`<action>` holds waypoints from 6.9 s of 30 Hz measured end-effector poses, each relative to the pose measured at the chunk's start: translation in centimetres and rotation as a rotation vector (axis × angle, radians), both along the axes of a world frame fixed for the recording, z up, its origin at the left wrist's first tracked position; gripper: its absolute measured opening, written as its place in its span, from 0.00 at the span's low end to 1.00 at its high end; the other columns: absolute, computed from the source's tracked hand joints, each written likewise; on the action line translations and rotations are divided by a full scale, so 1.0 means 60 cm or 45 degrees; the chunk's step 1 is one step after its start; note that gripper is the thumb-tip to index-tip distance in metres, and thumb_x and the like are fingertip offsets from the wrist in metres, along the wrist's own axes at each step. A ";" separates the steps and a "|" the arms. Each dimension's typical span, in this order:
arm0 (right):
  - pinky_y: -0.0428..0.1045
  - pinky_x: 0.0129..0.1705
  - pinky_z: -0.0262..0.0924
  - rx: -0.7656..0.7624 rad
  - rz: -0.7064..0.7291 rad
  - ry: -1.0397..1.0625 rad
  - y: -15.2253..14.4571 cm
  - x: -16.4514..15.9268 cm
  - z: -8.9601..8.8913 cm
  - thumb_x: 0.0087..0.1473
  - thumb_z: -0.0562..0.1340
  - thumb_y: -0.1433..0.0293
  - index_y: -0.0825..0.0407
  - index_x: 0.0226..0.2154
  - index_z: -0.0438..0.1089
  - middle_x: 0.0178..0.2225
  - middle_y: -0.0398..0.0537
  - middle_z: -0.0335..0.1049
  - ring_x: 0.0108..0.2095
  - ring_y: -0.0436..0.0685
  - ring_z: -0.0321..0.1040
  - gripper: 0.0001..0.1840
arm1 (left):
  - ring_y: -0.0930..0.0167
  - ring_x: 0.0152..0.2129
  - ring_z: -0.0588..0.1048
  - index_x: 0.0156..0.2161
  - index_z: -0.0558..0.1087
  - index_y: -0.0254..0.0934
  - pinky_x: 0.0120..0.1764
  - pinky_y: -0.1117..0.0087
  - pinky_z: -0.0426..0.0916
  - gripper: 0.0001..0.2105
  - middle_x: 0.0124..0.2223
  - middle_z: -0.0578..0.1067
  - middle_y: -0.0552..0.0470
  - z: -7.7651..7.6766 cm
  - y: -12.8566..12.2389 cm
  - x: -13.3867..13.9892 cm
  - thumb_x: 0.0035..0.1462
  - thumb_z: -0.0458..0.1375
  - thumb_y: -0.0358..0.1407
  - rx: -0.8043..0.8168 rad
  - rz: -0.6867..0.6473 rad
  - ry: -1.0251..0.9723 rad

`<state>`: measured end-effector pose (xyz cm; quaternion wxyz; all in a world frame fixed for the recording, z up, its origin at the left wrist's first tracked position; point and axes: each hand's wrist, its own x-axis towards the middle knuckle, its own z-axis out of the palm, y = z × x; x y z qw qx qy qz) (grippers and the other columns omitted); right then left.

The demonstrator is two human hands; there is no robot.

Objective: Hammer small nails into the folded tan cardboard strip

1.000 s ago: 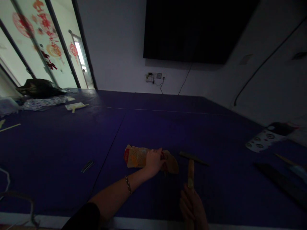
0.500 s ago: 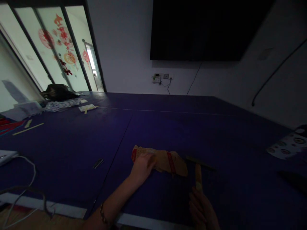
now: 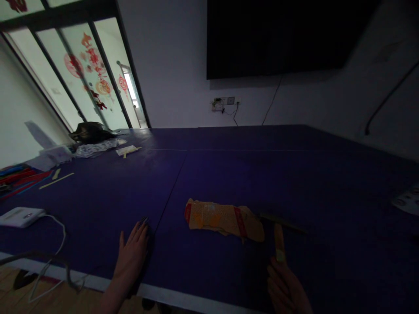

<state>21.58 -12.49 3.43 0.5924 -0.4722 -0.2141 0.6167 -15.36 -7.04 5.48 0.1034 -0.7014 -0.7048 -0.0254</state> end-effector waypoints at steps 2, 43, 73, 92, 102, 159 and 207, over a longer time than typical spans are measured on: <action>0.39 0.06 0.46 -0.009 -0.027 0.017 -0.003 -0.006 0.005 0.37 0.66 0.60 0.48 0.17 0.59 0.08 0.32 0.51 0.06 0.42 0.45 0.15 | 0.61 0.51 0.64 0.47 0.69 0.34 0.52 0.43 0.47 0.21 0.52 0.67 0.43 0.001 0.000 0.000 0.55 0.38 0.28 0.004 -0.014 0.011; 0.35 0.05 0.39 -0.102 -0.186 0.014 0.010 -0.048 -0.017 0.31 0.67 0.53 0.50 0.21 0.53 0.07 0.26 0.50 0.05 0.39 0.42 0.25 | 0.72 0.36 0.71 0.31 0.72 0.35 0.41 0.74 0.63 0.09 0.39 0.74 0.49 0.104 0.114 0.122 0.52 0.49 0.33 -0.337 -0.794 -1.020; 0.36 0.06 0.39 -0.131 -0.140 -0.273 0.008 -0.065 -0.003 0.34 0.63 0.48 0.50 0.22 0.53 0.07 0.25 0.48 0.06 0.39 0.41 0.26 | 0.69 0.32 0.71 0.27 0.75 0.37 0.40 0.69 0.61 0.03 0.31 0.76 0.52 -0.017 0.169 0.377 0.43 0.62 0.33 -0.305 -0.698 -1.309; 0.36 0.06 0.39 -0.147 -0.166 -0.260 0.006 -0.064 -0.001 0.32 0.64 0.49 0.50 0.23 0.54 0.08 0.26 0.48 0.06 0.39 0.42 0.27 | 0.68 0.33 0.72 0.28 0.75 0.36 0.40 0.69 0.62 0.02 0.33 0.77 0.52 -0.011 0.164 0.379 0.45 0.60 0.31 -0.264 -0.587 -1.286; 0.37 0.05 0.40 -0.132 -0.139 -0.283 0.004 -0.061 -0.008 0.34 0.63 0.49 0.50 0.21 0.54 0.08 0.27 0.48 0.06 0.40 0.41 0.25 | 0.69 0.31 0.71 0.26 0.74 0.35 0.39 0.69 0.62 0.02 0.31 0.76 0.52 -0.013 0.165 0.377 0.45 0.61 0.32 -0.235 -0.637 -1.244; 0.45 0.14 0.49 0.147 -0.020 -1.199 -0.012 -0.065 0.120 0.46 0.56 0.56 0.51 0.27 0.68 0.11 0.40 0.59 0.12 0.49 0.56 0.16 | 0.70 0.31 0.71 0.27 0.76 0.36 0.39 0.69 0.62 0.03 0.31 0.76 0.52 -0.019 0.172 0.382 0.44 0.62 0.33 -0.231 -0.675 -1.174; 0.36 0.06 0.46 -0.022 -0.339 -0.144 0.022 -0.029 0.008 0.33 0.67 0.56 0.51 0.22 0.55 0.08 0.27 0.52 0.06 0.41 0.48 0.24 | 0.69 0.44 0.68 0.46 0.67 0.35 0.48 0.67 0.63 0.15 0.46 0.72 0.47 0.066 0.116 0.256 0.53 0.53 0.38 0.144 -0.841 -0.635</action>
